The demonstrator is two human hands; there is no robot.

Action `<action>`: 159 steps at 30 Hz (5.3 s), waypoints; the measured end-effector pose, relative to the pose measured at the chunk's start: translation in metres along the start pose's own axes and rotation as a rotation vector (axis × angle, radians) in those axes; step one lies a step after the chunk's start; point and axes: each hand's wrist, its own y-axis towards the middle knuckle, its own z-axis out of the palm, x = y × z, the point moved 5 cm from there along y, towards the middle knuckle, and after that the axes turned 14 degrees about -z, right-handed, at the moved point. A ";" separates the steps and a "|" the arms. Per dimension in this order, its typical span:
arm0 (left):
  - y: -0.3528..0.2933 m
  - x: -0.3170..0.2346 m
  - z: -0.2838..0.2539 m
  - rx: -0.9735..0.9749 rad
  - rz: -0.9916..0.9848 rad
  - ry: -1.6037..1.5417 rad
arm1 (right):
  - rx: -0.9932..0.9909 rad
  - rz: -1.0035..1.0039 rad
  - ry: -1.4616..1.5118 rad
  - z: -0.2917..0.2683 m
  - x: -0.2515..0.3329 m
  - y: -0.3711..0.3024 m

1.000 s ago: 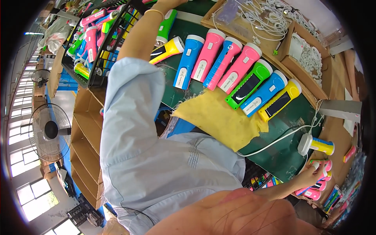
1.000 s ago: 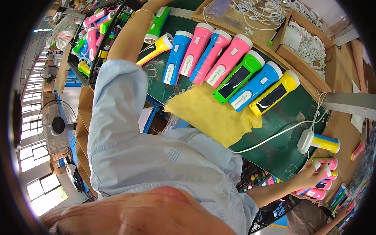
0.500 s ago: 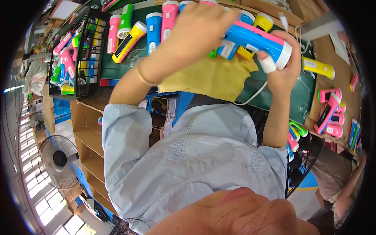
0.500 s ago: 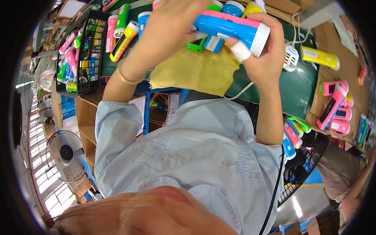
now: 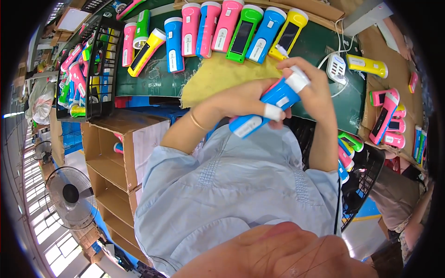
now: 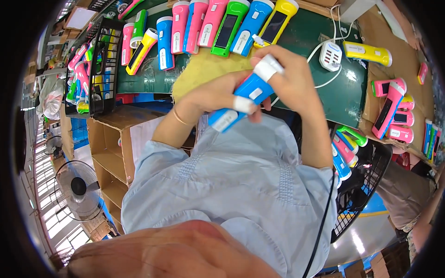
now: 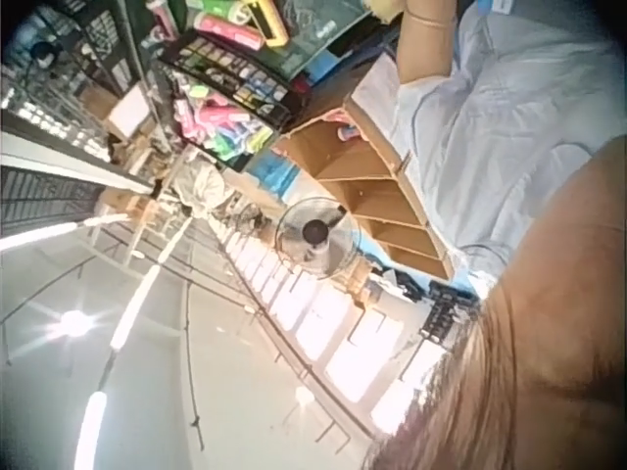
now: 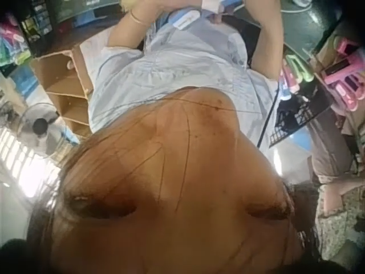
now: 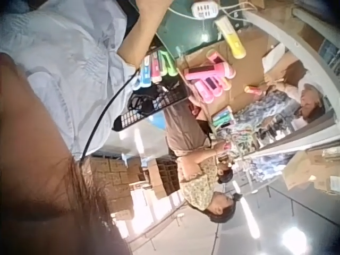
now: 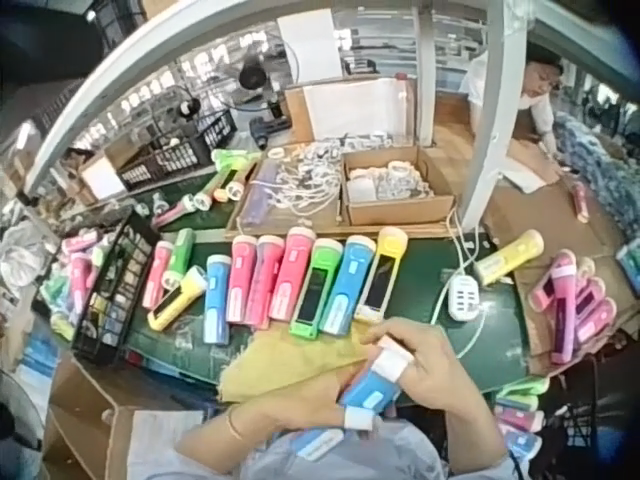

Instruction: Testing the functionality and light output of various plastic handheld flashlights at an assembly line.

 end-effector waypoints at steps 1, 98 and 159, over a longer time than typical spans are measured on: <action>0.004 0.004 0.004 -0.069 0.034 -0.066 | -0.071 -0.116 -0.099 0.001 0.003 -0.001; -0.013 0.022 -0.012 -0.777 0.655 0.793 | -0.282 -0.018 0.108 0.015 -0.054 -0.070; 0.026 -0.011 -0.064 -0.744 0.554 -0.526 | -0.108 0.009 0.369 0.052 -0.045 -0.008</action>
